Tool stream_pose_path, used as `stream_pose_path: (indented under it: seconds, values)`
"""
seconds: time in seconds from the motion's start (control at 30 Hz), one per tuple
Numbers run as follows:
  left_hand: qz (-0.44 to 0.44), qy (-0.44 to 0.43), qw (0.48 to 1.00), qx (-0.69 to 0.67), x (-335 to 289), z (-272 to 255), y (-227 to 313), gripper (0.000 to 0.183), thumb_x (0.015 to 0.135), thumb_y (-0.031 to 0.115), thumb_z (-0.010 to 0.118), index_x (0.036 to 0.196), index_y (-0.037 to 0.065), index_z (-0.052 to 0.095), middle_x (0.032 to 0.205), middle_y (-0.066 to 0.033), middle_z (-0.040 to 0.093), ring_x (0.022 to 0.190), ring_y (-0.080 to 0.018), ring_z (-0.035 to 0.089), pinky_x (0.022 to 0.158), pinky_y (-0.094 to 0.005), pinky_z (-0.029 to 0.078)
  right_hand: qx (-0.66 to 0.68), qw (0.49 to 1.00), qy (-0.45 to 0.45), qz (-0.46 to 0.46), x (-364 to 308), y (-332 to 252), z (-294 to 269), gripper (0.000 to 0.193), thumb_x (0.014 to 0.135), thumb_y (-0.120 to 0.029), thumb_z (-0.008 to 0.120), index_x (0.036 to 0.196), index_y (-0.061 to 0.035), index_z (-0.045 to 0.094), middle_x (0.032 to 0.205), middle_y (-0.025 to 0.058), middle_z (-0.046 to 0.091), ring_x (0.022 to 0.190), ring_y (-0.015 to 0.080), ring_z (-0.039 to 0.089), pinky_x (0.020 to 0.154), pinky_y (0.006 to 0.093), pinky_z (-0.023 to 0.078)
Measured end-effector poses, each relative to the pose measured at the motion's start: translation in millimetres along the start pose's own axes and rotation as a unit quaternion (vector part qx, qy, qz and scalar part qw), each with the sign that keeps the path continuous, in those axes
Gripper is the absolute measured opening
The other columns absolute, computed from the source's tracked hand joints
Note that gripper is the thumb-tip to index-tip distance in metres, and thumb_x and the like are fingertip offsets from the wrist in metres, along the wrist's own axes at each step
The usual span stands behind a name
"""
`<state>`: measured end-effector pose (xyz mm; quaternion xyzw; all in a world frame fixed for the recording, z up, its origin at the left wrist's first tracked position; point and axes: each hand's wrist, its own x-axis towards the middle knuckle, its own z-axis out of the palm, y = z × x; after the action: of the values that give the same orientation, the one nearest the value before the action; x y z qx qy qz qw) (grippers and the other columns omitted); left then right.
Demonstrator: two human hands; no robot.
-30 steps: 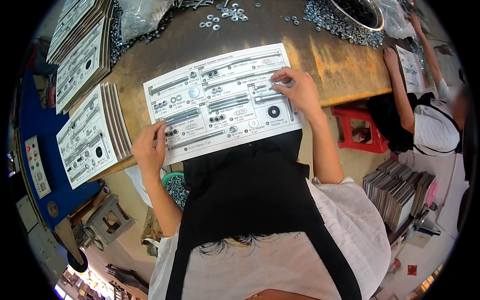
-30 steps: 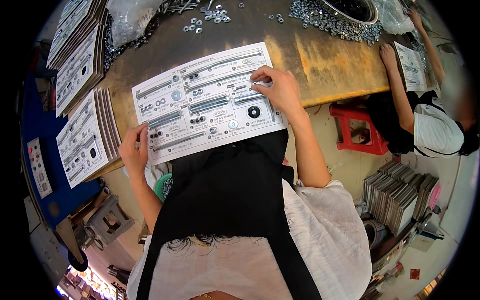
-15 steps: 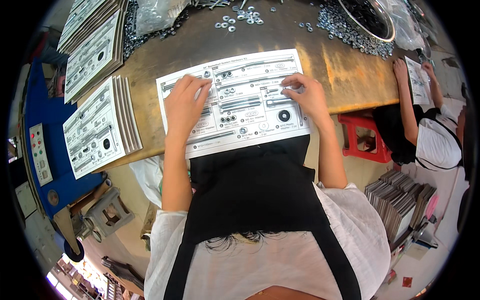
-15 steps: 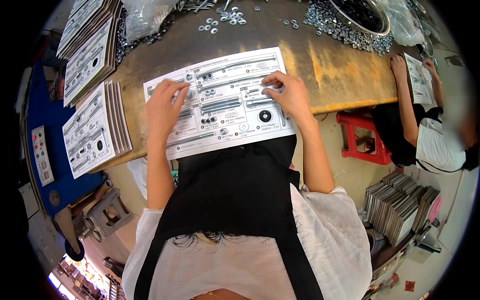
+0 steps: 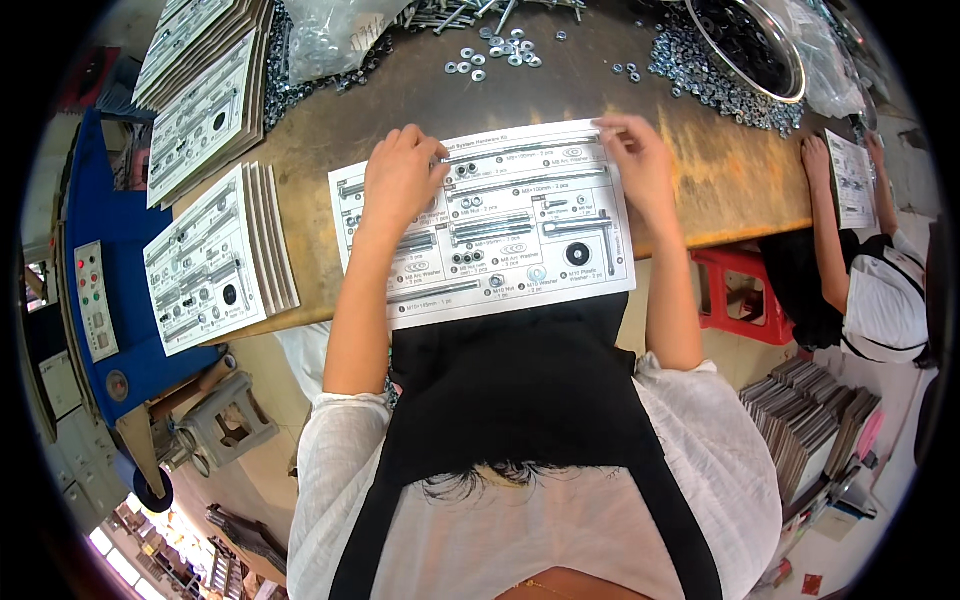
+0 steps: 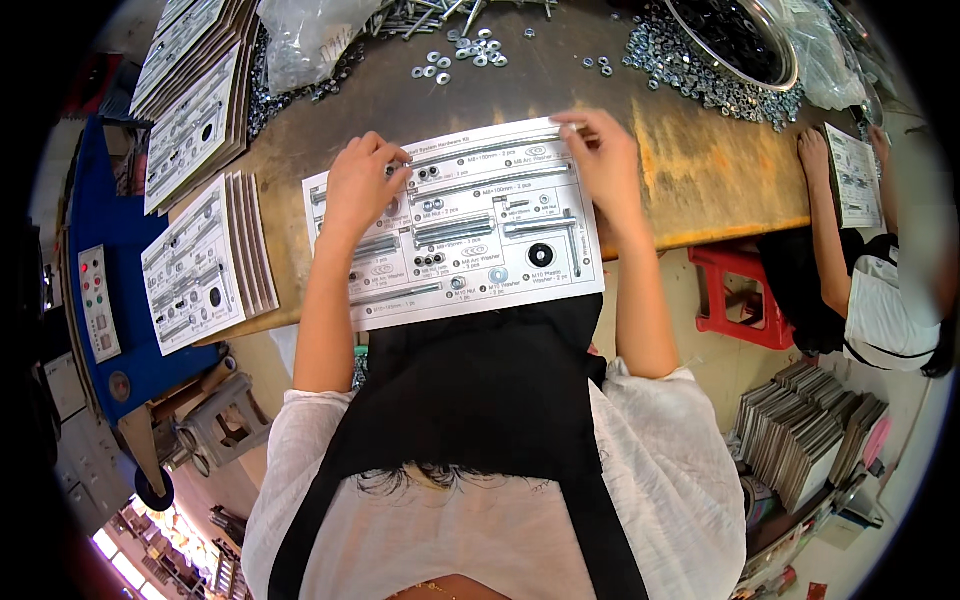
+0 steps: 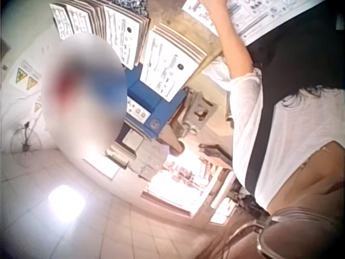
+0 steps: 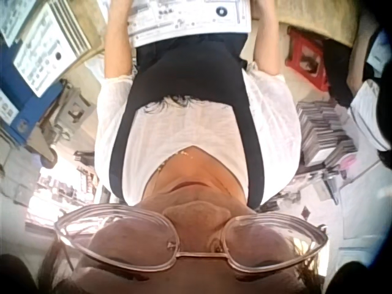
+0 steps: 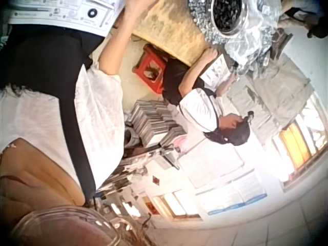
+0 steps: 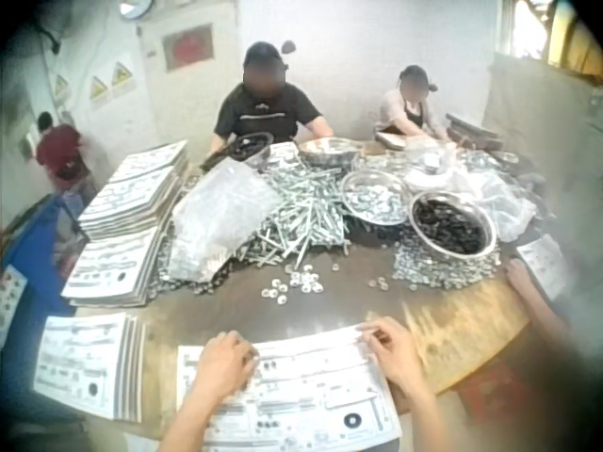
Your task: The person picks bolts, nuts, and washers from piles on a workbench and places them into designated slots on a printed hardware kit card. The person repeats this process, stacking completed cards to the side while other workers perform similar tasks nearby.
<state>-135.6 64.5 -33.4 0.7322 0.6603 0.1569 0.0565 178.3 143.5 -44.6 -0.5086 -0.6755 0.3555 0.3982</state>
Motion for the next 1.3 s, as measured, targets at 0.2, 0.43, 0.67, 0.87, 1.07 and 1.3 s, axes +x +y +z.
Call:
stream_pose_path:
  seconds: [0.2, 0.43, 0.67, 0.87, 1.07, 1.3]
  values:
    - [-0.019, 0.057, 0.994, -0.091, -4.9, -15.2, 2.2, 0.017, 0.086, 0.021, 0.074, 0.099, 0.011, 0.073, 0.097, -0.0049, 0.064, 0.089, -0.0252, 0.062, 0.079, -0.0377, 0.049, -0.275, 0.925, 0.215, -0.151, 150.5, 35.5, -107.3, 0.033, 0.087, -0.017, 0.07, 0.12, -0.0116, 0.069, 0.12, 0.0164, 0.066, 0.104, 0.028, 0.065, 0.089, 0.0354, 0.051]
    - [-0.064, 0.106, 0.977, -0.174, -40.7, -36.1, 5.6, 0.009, 0.09, 0.009, 0.068, 0.098, 0.006, 0.071, 0.094, -0.0055, 0.063, 0.078, -0.0214, 0.064, 0.07, -0.0312, 0.05, -0.47, 0.879, 0.063, 0.048, 282.5, 146.0, -202.4, 0.063, 0.081, -0.054, 0.074, 0.13, -0.015, 0.065, 0.12, 0.0167, 0.07, 0.115, 0.0331, 0.065, 0.098, 0.0423, 0.049]
    - [-0.116, 0.112, 0.972, -0.172, -79.9, -46.5, -0.4, 0.009, 0.092, 0.006, 0.067, 0.1, 0.004, 0.07, 0.093, -0.0075, 0.064, 0.079, -0.0208, 0.064, 0.072, -0.0303, 0.05, -0.462, 0.884, 0.072, 0.029, 280.2, 151.7, -216.4, 0.04, 0.081, -0.038, 0.077, 0.12, -0.0275, 0.072, 0.114, 0.0107, 0.073, 0.108, 0.0304, 0.068, 0.093, 0.04, 0.052]
    - [-0.124, 0.119, 0.972, -0.161, -91.1, -52.9, -11.6, 0.01, 0.091, 0.005, 0.067, 0.101, 0.003, 0.07, 0.094, -0.0082, 0.065, 0.079, -0.0206, 0.063, 0.071, -0.0294, 0.05, -0.434, 0.895, 0.096, -0.022, 267.0, 149.7, -214.0, 0.036, 0.086, -0.03, 0.071, 0.122, -0.0278, 0.071, 0.114, 0.0137, 0.072, 0.105, 0.032, 0.069, 0.09, 0.0414, 0.053]
    - [-0.099, 0.091, 0.965, -0.226, -56.7, -50.9, -6.8, 0.014, 0.092, 0.009, 0.067, 0.105, 0.004, 0.07, 0.095, -0.0077, 0.065, 0.08, -0.0213, 0.064, 0.073, -0.0295, 0.05, -0.29, 0.941, 0.094, -0.148, 197.5, 19.7, -96.0, 0.026, 0.09, -0.016, 0.066, 0.114, -0.0187, 0.074, 0.105, 0.0143, 0.072, 0.096, 0.0293, 0.07, 0.083, 0.0364, 0.055]
    - [-0.013, 0.058, 0.981, -0.186, 93.7, 32.2, -28.7, 0.026, 0.098, 0.017, 0.058, 0.119, 0.007, 0.069, 0.121, -0.0112, 0.065, 0.107, -0.0306, 0.064, 0.093, -0.0373, 0.049, -0.226, 0.963, -0.105, -0.106, 150.3, 8.2, 79.9, 0.03, 0.087, -0.024, 0.07, 0.116, -0.0195, 0.073, 0.123, 0.0093, 0.066, 0.112, 0.0337, 0.062, 0.094, 0.0448, 0.051]
